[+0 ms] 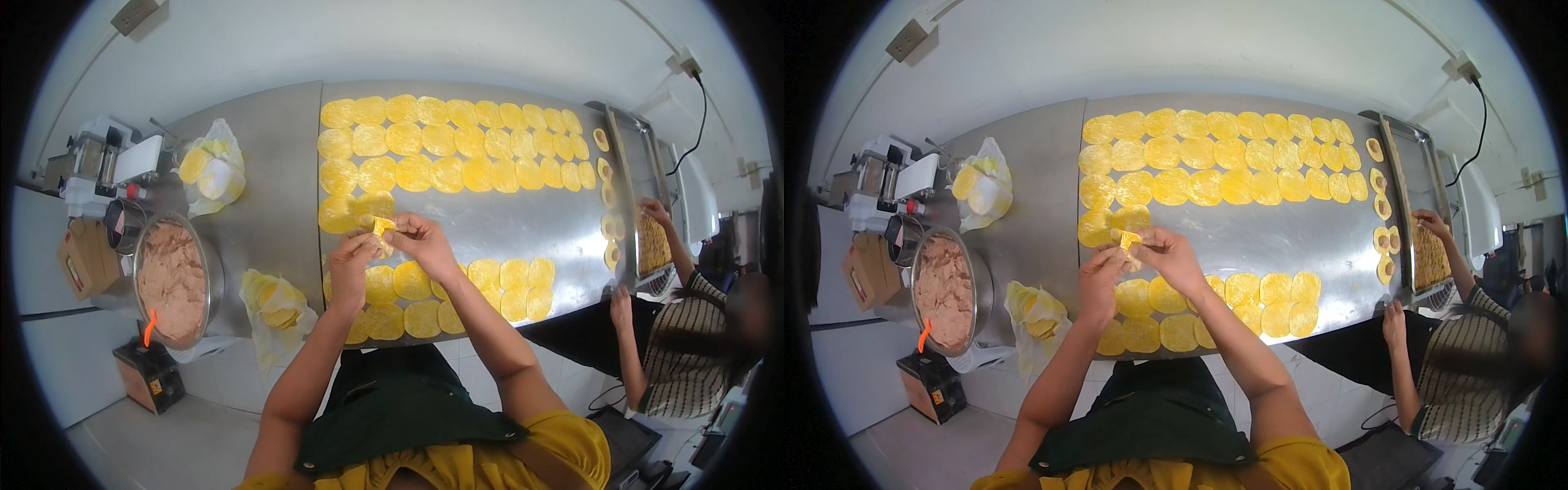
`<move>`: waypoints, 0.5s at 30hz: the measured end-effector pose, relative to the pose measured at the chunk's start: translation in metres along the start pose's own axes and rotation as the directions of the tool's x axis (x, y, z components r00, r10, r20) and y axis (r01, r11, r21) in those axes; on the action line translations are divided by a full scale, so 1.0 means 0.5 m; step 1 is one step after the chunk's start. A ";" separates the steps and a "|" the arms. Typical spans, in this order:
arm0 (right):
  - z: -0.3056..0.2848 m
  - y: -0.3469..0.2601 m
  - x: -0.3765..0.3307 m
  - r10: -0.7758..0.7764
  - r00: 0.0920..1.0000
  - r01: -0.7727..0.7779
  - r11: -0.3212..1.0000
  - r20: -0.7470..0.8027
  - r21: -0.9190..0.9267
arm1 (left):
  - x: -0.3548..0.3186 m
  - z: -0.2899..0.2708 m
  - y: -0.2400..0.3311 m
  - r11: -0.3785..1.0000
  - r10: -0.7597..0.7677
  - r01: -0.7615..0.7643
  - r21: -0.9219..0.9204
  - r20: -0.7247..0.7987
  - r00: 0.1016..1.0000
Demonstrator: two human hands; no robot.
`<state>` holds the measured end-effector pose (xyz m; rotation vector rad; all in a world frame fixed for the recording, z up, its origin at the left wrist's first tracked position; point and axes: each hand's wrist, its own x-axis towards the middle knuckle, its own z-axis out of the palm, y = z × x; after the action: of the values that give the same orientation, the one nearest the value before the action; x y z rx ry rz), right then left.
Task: The person places filling onto yellow circular wrappers and folds them into dumplings. They repeatedly pick up wrappers, add filling, and fold the edges, arranging the finished items on a metal table.
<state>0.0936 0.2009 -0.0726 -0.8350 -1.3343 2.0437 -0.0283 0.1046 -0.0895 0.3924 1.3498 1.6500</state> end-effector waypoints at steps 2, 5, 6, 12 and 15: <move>-0.029 0.021 0.018 -0.031 0.995 0.014 0.985 -0.096 -0.173 | 0.006 -0.005 -0.011 0.999 0.009 -0.010 0.031 0.017 1.000; -0.071 0.065 0.059 -0.216 0.919 0.058 0.901 -0.330 -0.429 | 0.004 -0.006 -0.006 0.983 -0.023 0.007 -0.184 -0.084 0.996; -0.087 0.071 0.072 -0.265 0.903 0.071 0.868 -0.338 -0.491 | 0.004 -0.003 0.001 0.979 -0.024 0.005 -0.204 -0.089 0.996; -0.133 0.063 0.098 -0.334 0.857 0.007 0.768 -0.392 -0.640 | -0.005 -0.005 0.022 0.974 -0.052 0.024 -0.225 -0.118 0.992; -0.140 0.073 0.099 -0.202 0.889 -0.070 0.827 -0.412 -0.558 | -0.003 -0.009 0.013 0.974 -0.055 0.031 -0.225 -0.100 0.993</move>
<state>0.1098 0.2650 -0.1384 -1.3981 -1.6626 1.2633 -0.0339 0.1010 -0.0849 0.1442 1.2231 1.7841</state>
